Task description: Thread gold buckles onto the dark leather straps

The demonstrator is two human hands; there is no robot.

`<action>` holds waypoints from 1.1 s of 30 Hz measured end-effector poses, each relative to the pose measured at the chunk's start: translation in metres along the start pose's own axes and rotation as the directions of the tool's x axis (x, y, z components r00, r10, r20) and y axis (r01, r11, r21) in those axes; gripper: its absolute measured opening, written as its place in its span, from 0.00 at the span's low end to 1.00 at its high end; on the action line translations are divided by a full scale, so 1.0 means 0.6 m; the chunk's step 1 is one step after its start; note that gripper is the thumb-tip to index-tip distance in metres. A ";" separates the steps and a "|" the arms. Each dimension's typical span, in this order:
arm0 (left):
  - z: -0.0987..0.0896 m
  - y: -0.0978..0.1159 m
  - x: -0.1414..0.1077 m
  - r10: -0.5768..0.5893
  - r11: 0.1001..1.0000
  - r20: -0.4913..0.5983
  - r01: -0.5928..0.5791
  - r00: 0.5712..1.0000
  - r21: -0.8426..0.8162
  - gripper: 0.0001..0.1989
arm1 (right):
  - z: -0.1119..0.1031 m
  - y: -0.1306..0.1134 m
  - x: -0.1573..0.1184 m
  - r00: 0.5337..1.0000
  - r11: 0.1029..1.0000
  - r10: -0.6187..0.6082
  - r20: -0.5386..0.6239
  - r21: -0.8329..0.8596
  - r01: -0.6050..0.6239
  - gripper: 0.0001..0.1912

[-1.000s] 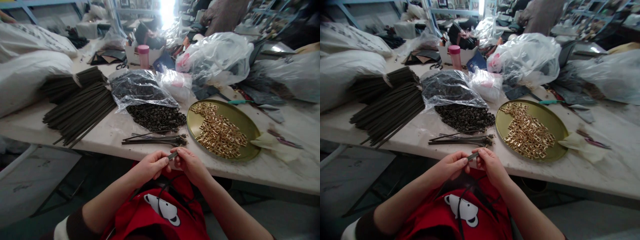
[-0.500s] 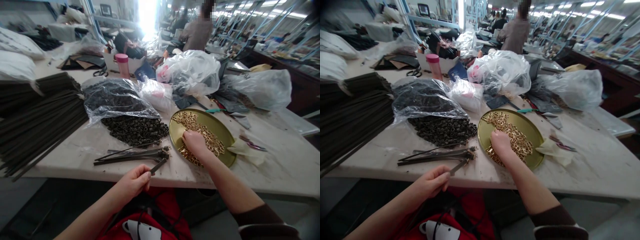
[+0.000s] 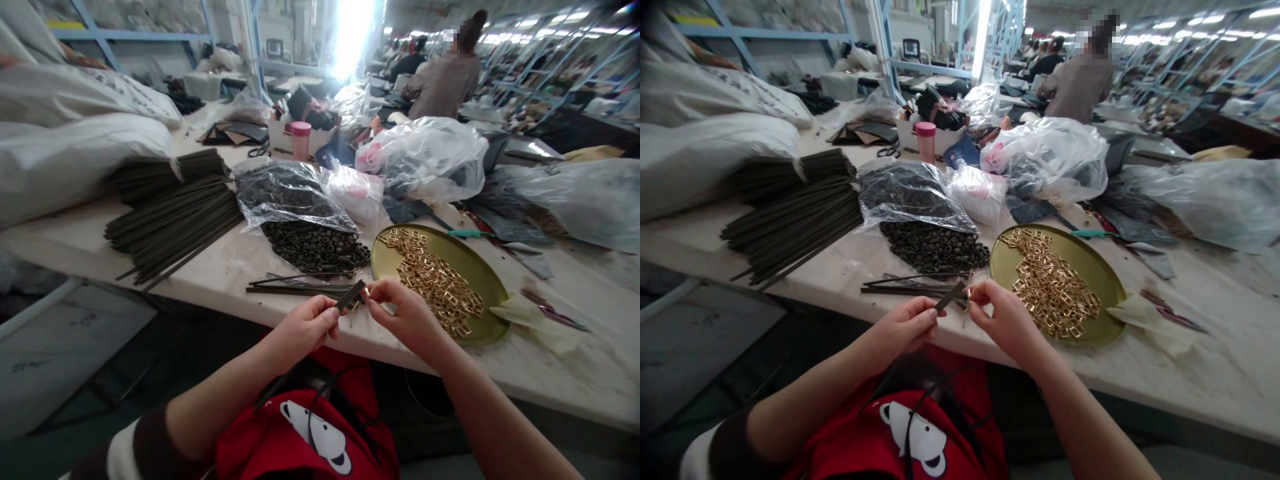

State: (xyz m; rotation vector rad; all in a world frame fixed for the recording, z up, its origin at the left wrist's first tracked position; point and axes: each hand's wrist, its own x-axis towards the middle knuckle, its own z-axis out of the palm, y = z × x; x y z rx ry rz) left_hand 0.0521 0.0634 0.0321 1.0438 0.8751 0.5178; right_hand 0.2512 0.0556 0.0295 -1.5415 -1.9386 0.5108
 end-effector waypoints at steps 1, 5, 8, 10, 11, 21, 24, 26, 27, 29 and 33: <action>0.002 0.001 -0.005 0.018 1.000 0.003 -0.018 1.000 0.003 0.12 | 0.008 -0.020 -0.010 0.999 0.999 0.003 0.034 0.041 -0.005 0.01; 0.005 0.003 -0.025 0.084 0.995 0.002 -0.084 0.996 0.047 0.12 | 0.039 -0.063 -0.034 0.995 0.978 0.050 0.084 0.196 -0.066 0.04; 0.001 -0.004 -0.032 0.105 0.992 -0.039 -0.102 0.994 0.075 0.12 | 0.062 -0.072 -0.043 0.978 0.864 0.157 0.135 0.462 -0.202 0.05; -0.003 -0.011 -0.033 0.110 0.990 -0.063 -0.103 0.992 0.097 0.12 | 0.075 -0.075 -0.048 0.957 0.740 0.189 0.222 0.608 -0.287 0.08; -0.006 -0.013 -0.033 0.110 0.989 -0.067 -0.102 0.992 0.111 0.12 | 0.080 -0.077 -0.050 0.945 0.689 0.195 0.262 0.650 -0.322 0.10; -0.018 -0.017 -0.037 0.059 0.984 -0.045 -0.050 0.997 0.173 0.09 | 0.089 -0.090 -0.054 0.882 0.500 0.239 0.406 0.727 -0.471 0.16; -0.020 -0.021 -0.036 0.070 0.984 -0.049 -0.061 0.996 0.166 0.09 | 0.088 -0.092 -0.054 0.881 0.487 0.259 0.396 0.734 -0.473 0.17; -0.022 -0.024 -0.034 0.093 0.980 -0.046 -0.084 0.995 0.181 0.10 | 0.087 -0.093 -0.054 0.871 0.492 0.299 0.389 0.720 -0.490 0.17; -0.023 -0.026 -0.033 0.106 0.976 -0.048 -0.094 0.993 0.197 0.10 | 0.086 -0.094 -0.054 0.863 0.490 0.320 0.390 0.712 -0.503 0.17; -0.025 -0.028 -0.031 0.130 0.962 -0.087 -0.104 0.988 0.254 0.10 | 0.085 -0.091 -0.054 0.851 0.468 0.353 0.388 0.714 -0.520 0.17; -0.023 -0.033 -0.028 0.159 0.927 -0.153 -0.094 0.975 0.362 0.11 | 0.090 -0.083 -0.056 0.853 0.401 0.428 0.298 0.783 -0.475 0.17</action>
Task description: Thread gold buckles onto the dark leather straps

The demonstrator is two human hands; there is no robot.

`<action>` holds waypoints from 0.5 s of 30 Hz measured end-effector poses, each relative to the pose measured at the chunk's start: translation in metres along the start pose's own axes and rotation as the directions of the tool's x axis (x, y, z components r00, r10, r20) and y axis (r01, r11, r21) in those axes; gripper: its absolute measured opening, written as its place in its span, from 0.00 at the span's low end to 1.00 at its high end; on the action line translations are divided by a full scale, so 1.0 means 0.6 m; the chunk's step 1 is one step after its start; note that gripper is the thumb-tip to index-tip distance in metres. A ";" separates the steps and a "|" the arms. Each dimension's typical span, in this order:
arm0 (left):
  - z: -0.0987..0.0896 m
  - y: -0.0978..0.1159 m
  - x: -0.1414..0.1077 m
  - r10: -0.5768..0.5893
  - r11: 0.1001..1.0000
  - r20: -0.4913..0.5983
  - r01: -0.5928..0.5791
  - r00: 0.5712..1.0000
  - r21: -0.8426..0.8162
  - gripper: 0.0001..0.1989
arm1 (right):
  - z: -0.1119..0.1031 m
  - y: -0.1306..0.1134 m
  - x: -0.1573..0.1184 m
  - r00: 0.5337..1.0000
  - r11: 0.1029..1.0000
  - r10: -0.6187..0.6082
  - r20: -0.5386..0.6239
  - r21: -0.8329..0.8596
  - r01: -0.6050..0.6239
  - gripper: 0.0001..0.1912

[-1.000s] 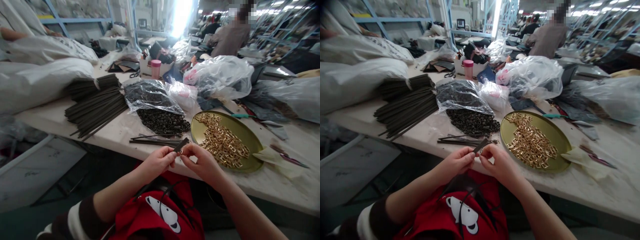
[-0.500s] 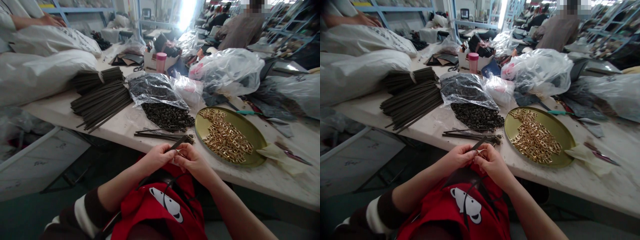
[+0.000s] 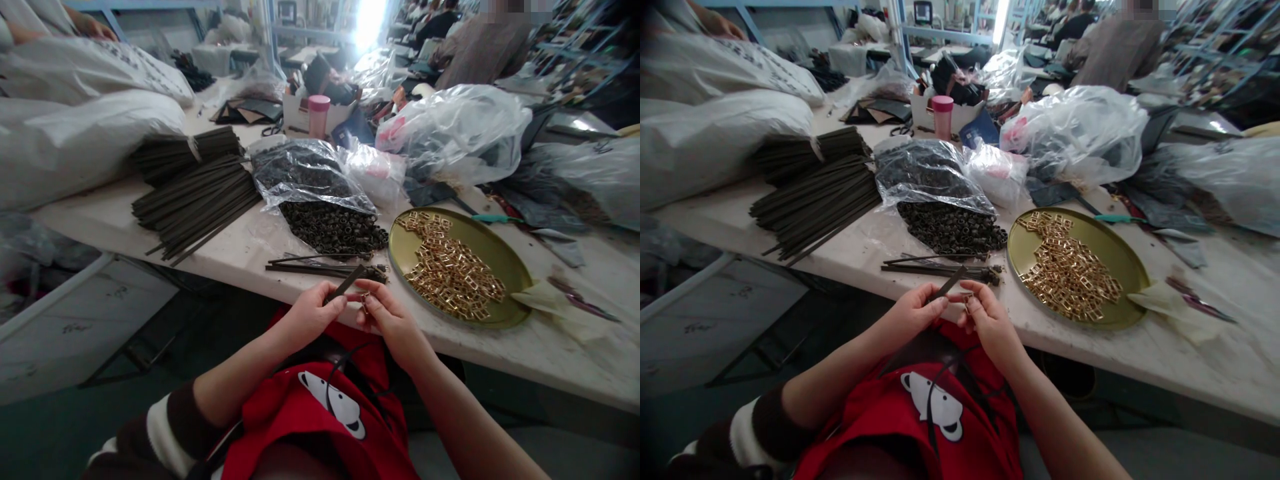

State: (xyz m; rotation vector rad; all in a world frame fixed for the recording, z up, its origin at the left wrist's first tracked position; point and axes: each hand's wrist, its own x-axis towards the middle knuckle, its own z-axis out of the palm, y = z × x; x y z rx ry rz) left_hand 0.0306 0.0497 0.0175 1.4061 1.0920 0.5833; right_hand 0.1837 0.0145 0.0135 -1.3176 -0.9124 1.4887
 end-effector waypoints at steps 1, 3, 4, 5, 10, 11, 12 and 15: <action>0.003 -0.001 0.001 0.006 1.000 0.022 -0.006 1.000 -0.013 0.11 | 0.000 0.003 0.000 1.000 0.999 -0.018 -0.023 0.029 0.019 0.17; 0.010 -0.002 0.002 0.039 0.994 0.095 -0.029 0.995 -0.104 0.12 | 0.006 0.006 0.000 0.998 0.993 -0.050 -0.046 0.108 0.055 0.15; 0.014 -0.002 0.003 0.062 0.985 0.123 -0.041 0.991 -0.169 0.13 | 0.010 0.007 0.000 0.997 0.985 -0.060 -0.047 0.156 0.067 0.14; 0.018 -0.001 0.004 0.085 0.971 0.139 -0.051 0.987 -0.234 0.13 | 0.016 0.007 -0.001 0.997 0.977 -0.065 -0.048 0.200 0.073 0.13; 0.026 0.005 0.008 0.095 0.935 0.126 -0.045 0.987 -0.353 0.10 | 0.039 0.008 -0.001 0.990 0.978 -0.105 -0.092 0.171 0.120 0.12; 0.024 0.006 0.009 0.084 0.944 0.113 -0.043 0.990 -0.327 0.10 | 0.040 0.010 0.000 0.985 0.981 -0.138 -0.108 0.122 0.151 0.12; 0.022 0.007 0.009 0.077 0.956 0.094 -0.046 0.993 -0.291 0.10 | 0.039 0.013 0.000 0.976 0.980 -0.176 -0.127 0.069 0.186 0.11; 0.014 0.005 0.009 0.076 0.984 0.036 -0.069 0.996 -0.161 0.12 | 0.031 0.023 0.002 0.955 0.969 -0.247 -0.166 -0.046 0.243 0.12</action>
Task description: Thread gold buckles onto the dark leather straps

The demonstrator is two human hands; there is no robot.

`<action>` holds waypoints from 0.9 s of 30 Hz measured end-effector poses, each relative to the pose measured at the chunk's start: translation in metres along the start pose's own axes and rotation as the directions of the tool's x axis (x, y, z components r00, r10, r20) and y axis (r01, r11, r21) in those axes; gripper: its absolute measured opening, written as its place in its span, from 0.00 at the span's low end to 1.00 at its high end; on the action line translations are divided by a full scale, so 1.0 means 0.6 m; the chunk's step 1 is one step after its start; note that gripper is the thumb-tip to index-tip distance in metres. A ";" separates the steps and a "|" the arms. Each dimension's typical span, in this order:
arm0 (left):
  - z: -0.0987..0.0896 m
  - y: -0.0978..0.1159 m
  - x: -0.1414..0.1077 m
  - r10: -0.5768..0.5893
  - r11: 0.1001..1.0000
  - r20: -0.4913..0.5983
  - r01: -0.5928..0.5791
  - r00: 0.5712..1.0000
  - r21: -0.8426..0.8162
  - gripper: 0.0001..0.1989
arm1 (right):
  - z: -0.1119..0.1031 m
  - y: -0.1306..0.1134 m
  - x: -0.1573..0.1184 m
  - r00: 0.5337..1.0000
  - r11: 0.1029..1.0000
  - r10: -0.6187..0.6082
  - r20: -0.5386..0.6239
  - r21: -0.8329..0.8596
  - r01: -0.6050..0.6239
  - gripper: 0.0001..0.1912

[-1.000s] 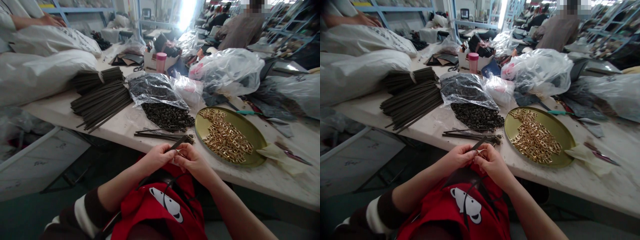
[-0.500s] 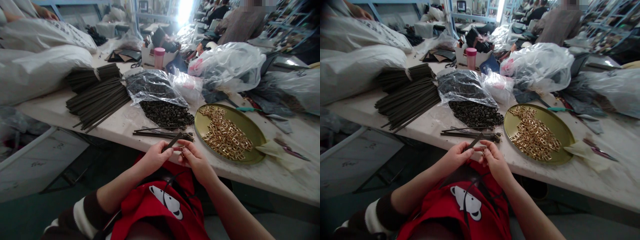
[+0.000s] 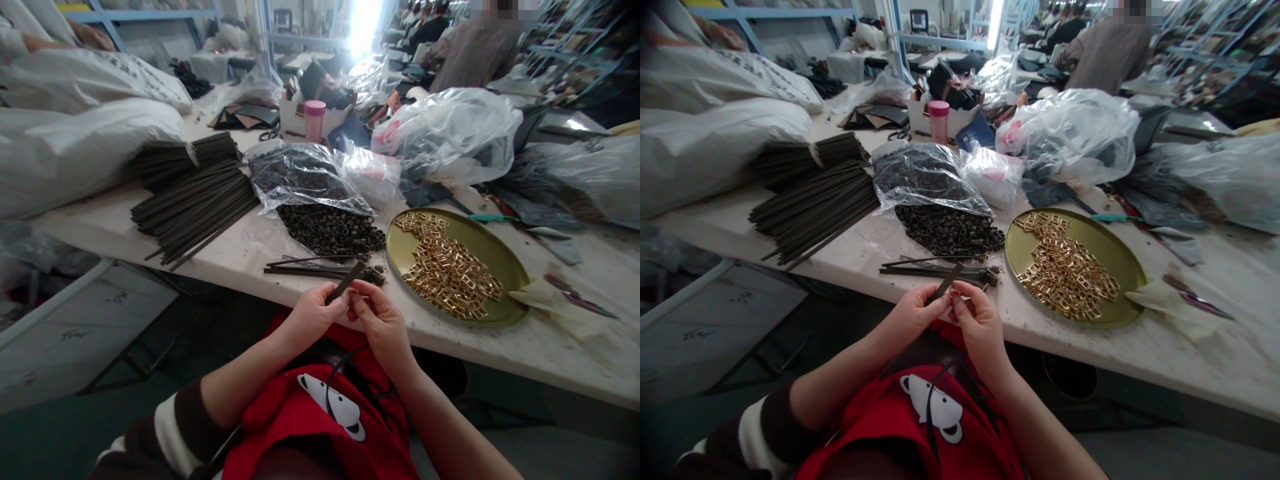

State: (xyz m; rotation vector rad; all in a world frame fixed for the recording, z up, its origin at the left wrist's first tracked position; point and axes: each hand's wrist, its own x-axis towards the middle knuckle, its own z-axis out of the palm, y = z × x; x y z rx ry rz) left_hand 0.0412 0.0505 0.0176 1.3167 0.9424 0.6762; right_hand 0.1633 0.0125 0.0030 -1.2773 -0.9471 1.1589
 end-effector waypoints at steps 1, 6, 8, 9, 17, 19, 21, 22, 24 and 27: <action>-0.003 -0.001 0.000 0.003 1.000 -0.002 -0.002 1.000 0.031 0.13 | -0.003 0.003 0.000 1.000 1.000 -0.003 -0.001 -0.011 0.003 0.12; -0.027 -0.005 -0.007 -0.002 0.999 0.021 0.001 1.000 0.046 0.18 | -0.012 0.001 0.006 0.997 0.990 0.074 0.001 0.118 -0.073 0.12; -0.041 -0.006 -0.011 0.007 0.993 -0.038 -0.003 0.999 0.114 0.18 | -0.012 -0.005 0.009 0.990 0.958 0.139 -0.002 0.255 -0.134 0.13; -0.047 -0.007 -0.014 0.014 0.986 -0.059 -0.004 0.998 0.166 0.18 | -0.012 -0.008 0.010 0.984 0.928 0.180 0.007 0.330 -0.172 0.14; -0.050 -0.011 -0.033 0.018 0.920 0.058 -0.039 0.998 0.389 0.16 | -0.007 -0.017 0.006 0.895 0.670 0.422 0.149 0.613 -0.418 0.18; -0.049 -0.010 -0.032 0.016 0.903 0.078 -0.048 0.997 0.427 0.15 | -0.006 -0.018 0.004 0.878 0.639 0.449 0.169 0.626 -0.447 0.19; -0.046 -0.008 -0.030 0.027 0.894 0.076 -0.058 0.997 0.444 0.15 | -0.002 -0.016 0.001 0.869 0.624 0.461 0.179 0.631 -0.461 0.19; -0.044 -0.007 -0.028 0.039 0.891 0.066 -0.065 0.997 0.450 0.15 | 0.001 -0.014 0.000 0.868 0.623 0.463 0.181 0.629 -0.464 0.18; -0.038 -0.005 -0.025 0.063 0.885 0.037 -0.073 0.997 0.461 0.12 | 0.010 -0.009 -0.003 0.868 0.634 0.462 0.181 0.617 -0.466 0.16; -0.027 -0.002 -0.021 0.072 0.893 -0.007 -0.061 0.997 0.447 0.08 | 0.023 -0.001 -0.008 0.873 0.654 0.464 0.152 0.606 -0.453 0.14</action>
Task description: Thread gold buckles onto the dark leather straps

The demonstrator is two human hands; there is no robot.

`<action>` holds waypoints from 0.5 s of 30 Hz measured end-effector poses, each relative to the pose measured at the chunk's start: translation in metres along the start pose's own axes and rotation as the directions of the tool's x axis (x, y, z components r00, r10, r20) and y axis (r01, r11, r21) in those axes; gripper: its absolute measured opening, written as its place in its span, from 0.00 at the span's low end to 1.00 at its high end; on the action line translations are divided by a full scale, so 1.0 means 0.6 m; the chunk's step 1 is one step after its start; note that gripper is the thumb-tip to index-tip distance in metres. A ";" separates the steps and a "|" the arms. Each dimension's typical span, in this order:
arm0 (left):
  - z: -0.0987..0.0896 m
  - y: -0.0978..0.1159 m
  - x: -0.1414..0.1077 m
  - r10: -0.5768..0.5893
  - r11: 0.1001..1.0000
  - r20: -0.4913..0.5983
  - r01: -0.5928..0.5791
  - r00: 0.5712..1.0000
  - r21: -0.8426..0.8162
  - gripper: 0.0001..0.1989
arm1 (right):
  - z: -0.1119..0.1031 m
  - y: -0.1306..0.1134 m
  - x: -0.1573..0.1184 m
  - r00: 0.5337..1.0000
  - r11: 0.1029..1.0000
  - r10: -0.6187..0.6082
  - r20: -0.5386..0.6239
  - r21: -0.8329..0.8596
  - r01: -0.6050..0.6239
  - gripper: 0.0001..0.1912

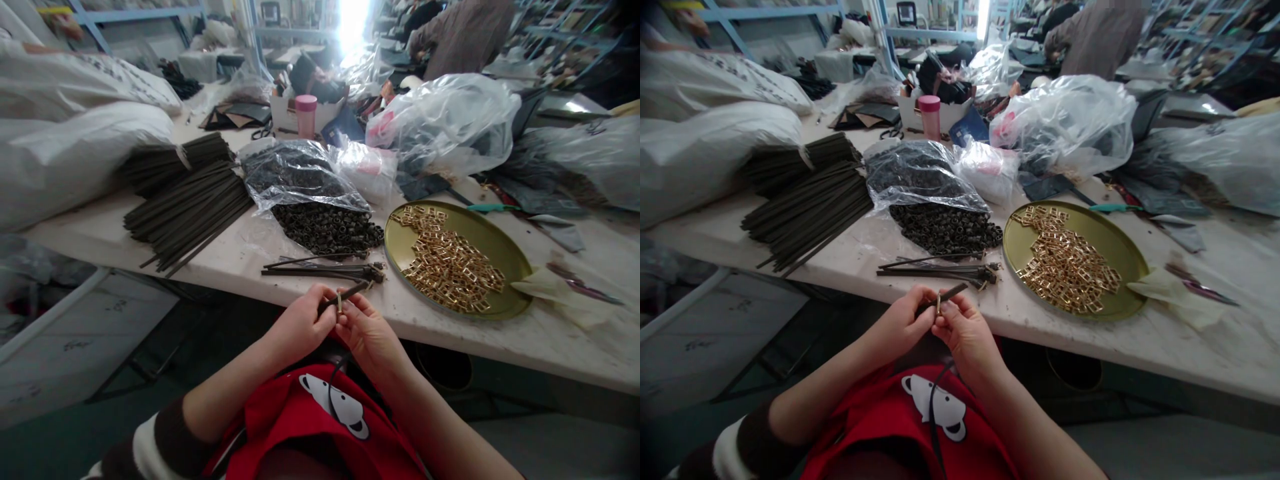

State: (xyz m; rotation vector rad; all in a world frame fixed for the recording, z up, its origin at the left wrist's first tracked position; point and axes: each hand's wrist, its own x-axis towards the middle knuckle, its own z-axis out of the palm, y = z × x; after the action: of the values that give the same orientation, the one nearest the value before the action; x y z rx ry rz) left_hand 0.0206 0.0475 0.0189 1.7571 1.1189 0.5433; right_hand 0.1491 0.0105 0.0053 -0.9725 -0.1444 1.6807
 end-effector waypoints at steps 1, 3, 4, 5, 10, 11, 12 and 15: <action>0.002 0.002 0.001 -0.011 1.000 0.000 0.011 1.000 -0.017 0.07 | 0.001 0.004 0.000 1.000 1.000 -0.006 -0.008 -0.005 0.006 0.14; 0.005 0.003 0.001 -0.027 0.998 0.030 0.028 0.999 -0.062 0.05 | 0.001 0.009 -0.001 1.000 1.000 -0.016 -0.012 -0.019 0.016 0.14; 0.005 0.003 0.001 -0.028 0.996 0.051 0.032 0.998 -0.086 0.05 | 0.000 0.011 -0.002 1.000 0.999 -0.020 -0.002 -0.028 0.020 0.14; 0.005 0.002 0.001 -0.026 0.994 0.072 0.034 0.997 -0.107 0.05 | -0.001 0.013 -0.002 1.000 0.999 -0.025 0.012 -0.036 0.026 0.13; 0.003 0.000 -0.003 -0.022 0.993 0.121 0.036 0.992 -0.116 0.04 | -0.011 0.021 -0.003 0.993 0.985 -0.099 0.068 -0.136 0.107 0.10; 0.003 0.000 -0.003 -0.025 0.995 0.121 0.036 0.992 -0.094 0.05 | -0.013 0.022 -0.003 0.991 0.977 -0.116 0.067 -0.169 0.126 0.10; 0.003 0.000 -0.004 -0.028 0.997 0.120 0.036 0.992 -0.065 0.06 | -0.016 0.023 -0.002 0.990 0.970 -0.128 0.065 -0.199 0.139 0.11; 0.003 0.002 -0.007 -0.042 0.998 0.110 0.037 0.993 0.044 0.07 | -0.022 0.024 -0.001 0.988 0.963 -0.137 0.069 -0.226 0.149 0.11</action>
State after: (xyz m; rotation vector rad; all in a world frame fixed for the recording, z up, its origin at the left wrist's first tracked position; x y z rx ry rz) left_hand 0.0203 0.0429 0.0195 1.7750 1.0915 0.3963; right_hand 0.1470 -0.0004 -0.0107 -1.0640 -0.4438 1.5802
